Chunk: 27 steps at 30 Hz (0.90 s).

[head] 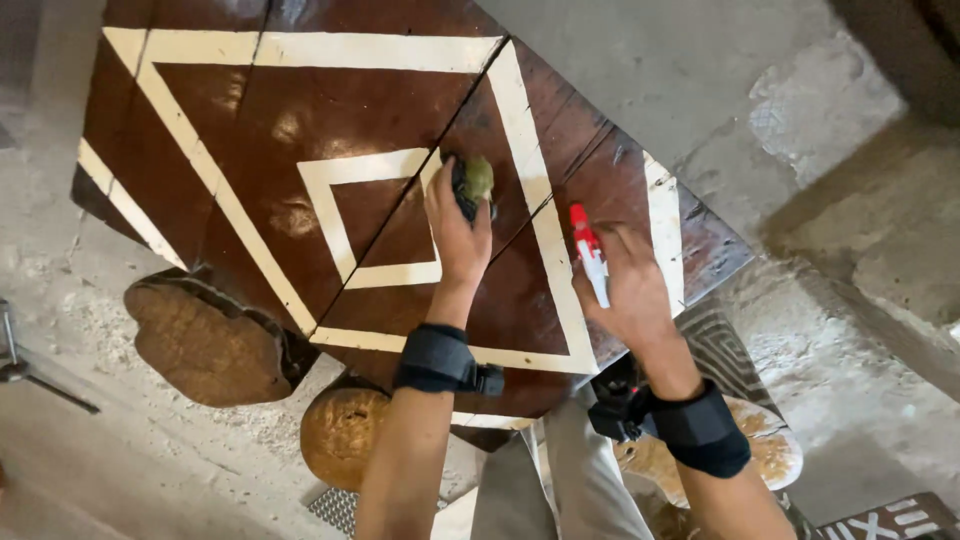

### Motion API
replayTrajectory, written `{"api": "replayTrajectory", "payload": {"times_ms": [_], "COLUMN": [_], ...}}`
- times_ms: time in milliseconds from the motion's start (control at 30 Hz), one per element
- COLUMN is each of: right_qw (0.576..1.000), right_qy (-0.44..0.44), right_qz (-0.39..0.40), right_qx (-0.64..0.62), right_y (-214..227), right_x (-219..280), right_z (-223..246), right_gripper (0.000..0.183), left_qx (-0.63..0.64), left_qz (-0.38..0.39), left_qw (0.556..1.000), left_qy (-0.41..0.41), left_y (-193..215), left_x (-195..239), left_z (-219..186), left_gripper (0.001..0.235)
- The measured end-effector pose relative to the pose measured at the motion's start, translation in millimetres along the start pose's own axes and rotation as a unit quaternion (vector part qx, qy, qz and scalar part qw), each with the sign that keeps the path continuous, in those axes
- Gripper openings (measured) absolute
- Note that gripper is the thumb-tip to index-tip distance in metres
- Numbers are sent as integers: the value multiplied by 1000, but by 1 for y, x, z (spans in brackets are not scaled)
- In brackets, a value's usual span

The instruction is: The person cleans several wooden tables with white geometric patterns by spraying a liquid from a spray bottle and wiping the surfaces with a cloth. The person moves between different tables in the room, repeating the spray and wipe sequence on each.

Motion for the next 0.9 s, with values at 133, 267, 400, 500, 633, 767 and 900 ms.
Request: {"api": "replayTrajectory", "payload": {"times_ms": [133, 267, 400, 500, 633, 767, 900], "right_qw": [997, 988, 981, 978, 973, 980, 980], "right_qy": [14, 44, 66, 69, 83, 93, 102], "right_qz": [-52, -129, -151, -170, -162, -151, -156], "right_qx": [-52, -74, -103, -95, -145, -91, -62], "right_y": [28, 34, 33, 22, 7, 1, -1], "right_x": [-22, -36, -44, -34, -24, -17, -18], "right_z": [0, -19, -19, -20, -15, -7, -3], "right_gripper": [43, 38, 41, 42, 39, 47, 52], "left_qx": [-36, -138, -162, -167, -273, -158, -68], "left_qz": [12, 29, 102, 138, 133, 137, 252], "left_qw": [999, 986, 970, 957, 916, 897, 879], "left_qy": [16, -89, -153, -192, -263, -388, -399], "left_y": [-36, -58, -78, -115, -160, -143, -106], "left_x": [-53, -88, -104, -123, -100, -48, -12], "left_z": [21, 8, 5, 9, 5, -45, -39], "left_gripper": [65, 71, 75, 77, 65, 56, 58]}}
Point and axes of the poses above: each hand's wrist, its own x-axis away from the middle knuckle, its own y-axis out of the back of the hand, z = x × y, the point moved 5 cm from there along -x, towards the middle knuckle, and after that the axes turned 5 degrees about -y, right-handed, at the moved point
